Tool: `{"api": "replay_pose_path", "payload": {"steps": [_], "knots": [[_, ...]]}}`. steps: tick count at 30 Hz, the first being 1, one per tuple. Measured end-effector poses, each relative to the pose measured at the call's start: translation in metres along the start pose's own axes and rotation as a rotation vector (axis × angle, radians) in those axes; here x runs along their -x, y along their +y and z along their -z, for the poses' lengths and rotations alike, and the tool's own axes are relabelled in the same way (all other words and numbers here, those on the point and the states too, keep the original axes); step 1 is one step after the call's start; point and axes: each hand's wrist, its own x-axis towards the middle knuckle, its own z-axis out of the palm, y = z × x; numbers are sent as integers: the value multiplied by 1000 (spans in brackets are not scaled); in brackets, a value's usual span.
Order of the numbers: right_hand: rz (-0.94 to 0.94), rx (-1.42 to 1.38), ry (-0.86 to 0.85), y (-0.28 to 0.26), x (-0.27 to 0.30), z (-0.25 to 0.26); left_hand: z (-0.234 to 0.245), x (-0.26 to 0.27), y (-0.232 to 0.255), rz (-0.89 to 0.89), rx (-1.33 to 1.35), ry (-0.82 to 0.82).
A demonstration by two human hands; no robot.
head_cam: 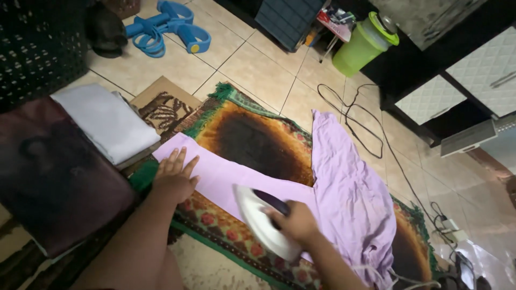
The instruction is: Ironing a purple long-sleeved shirt on a mat on the floor.
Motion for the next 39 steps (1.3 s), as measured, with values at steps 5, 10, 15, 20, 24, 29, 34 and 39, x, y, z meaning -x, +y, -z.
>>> {"api": "replay_pose_path", "payload": {"steps": [5, 10, 15, 20, 24, 29, 34, 39], "knots": [[8, 150, 158, -76, -25, -23, 14, 9, 3, 18, -10, -43], [-175, 137, 154, -70, -53, -8, 13, 13, 4, 10, 4, 67], [-338, 85, 225, 14, -45, 20, 9, 12, 4, 11, -68, 18], [-506, 72, 282, 128, -6, 70, -8, -5, 2, -18, -150, 62], [-626, 46, 258, 183, 21, 99, 1, -3, 18, 69, -179, 23], [-611, 73, 348, 225, -1, 102, -5, 15, 85, 0, -444, 131], [-589, 2, 255, 231, 2, 99, -40, 74, 202, -896, 203, 47], [-411, 43, 206, 245, 38, 97, -48, 110, 287, -838, 215, 45]]}}
